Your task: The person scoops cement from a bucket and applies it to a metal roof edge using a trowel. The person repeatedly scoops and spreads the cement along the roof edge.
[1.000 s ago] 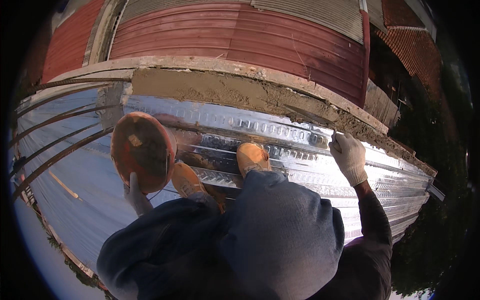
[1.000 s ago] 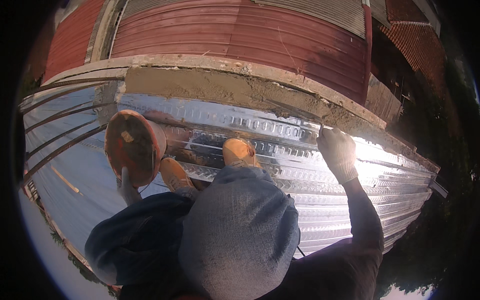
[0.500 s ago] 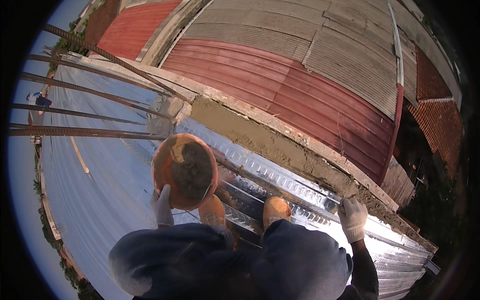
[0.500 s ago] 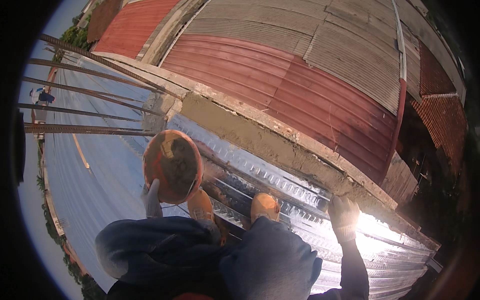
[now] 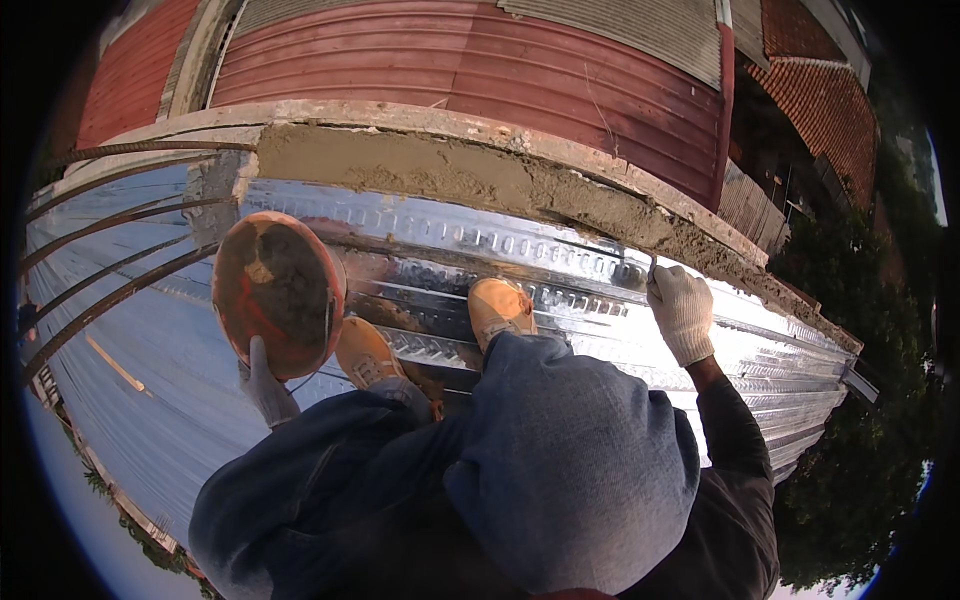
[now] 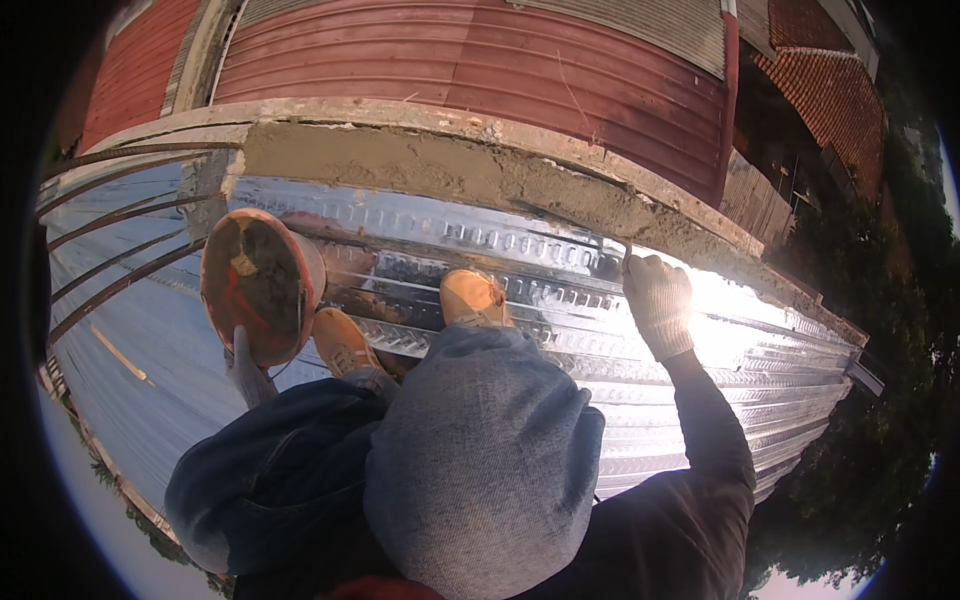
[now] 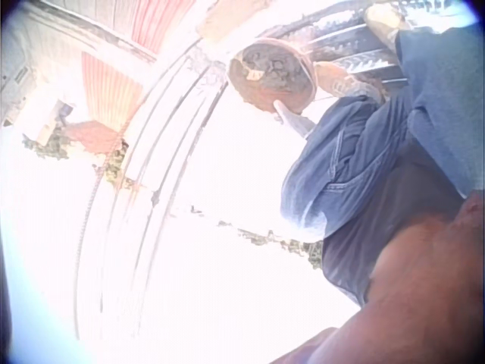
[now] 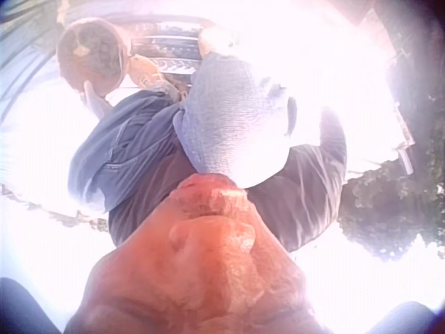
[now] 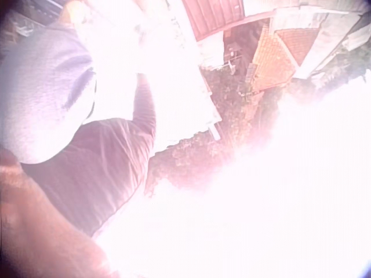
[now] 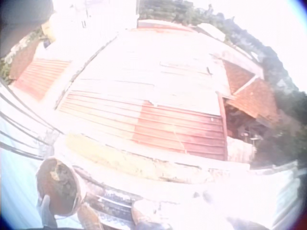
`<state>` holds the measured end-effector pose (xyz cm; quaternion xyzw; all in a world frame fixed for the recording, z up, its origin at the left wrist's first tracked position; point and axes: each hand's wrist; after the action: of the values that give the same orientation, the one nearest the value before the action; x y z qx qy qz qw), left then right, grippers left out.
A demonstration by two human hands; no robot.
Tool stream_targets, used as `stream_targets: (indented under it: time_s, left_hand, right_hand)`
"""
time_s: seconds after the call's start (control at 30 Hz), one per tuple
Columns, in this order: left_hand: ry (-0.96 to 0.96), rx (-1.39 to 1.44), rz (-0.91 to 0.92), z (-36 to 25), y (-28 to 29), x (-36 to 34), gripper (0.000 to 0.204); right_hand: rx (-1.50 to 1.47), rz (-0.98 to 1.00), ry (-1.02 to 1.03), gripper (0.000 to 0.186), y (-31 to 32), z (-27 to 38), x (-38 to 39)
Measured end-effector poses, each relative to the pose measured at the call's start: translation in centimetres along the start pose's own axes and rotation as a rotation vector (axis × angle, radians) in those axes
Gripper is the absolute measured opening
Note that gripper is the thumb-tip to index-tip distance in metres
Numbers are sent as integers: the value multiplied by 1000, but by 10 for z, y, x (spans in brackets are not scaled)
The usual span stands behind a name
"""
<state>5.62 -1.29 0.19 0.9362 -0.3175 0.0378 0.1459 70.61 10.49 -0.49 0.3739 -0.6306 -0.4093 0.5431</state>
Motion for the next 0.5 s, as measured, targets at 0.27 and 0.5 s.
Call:
stream_targets:
  time_s: [0.27, 0.5]
  left_hand:
    - [33, -4, 36, 7, 12, -6, 66]
    - [31, -11, 37, 2, 12, -3, 64]
  right_hand:
    - [2, -40, 184, 15, 16, 27, -8]
    - [11, -124, 144, 16, 19, 14, -24]
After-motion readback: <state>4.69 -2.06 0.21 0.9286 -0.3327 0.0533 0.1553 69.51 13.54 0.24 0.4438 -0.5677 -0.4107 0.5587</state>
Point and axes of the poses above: each hand's wrist, its own x-axis away from the middle knuckle, its own y-axis out of the back of the hand, z = x × y, and after that the axes turned 12 degrees about -y, right-handed
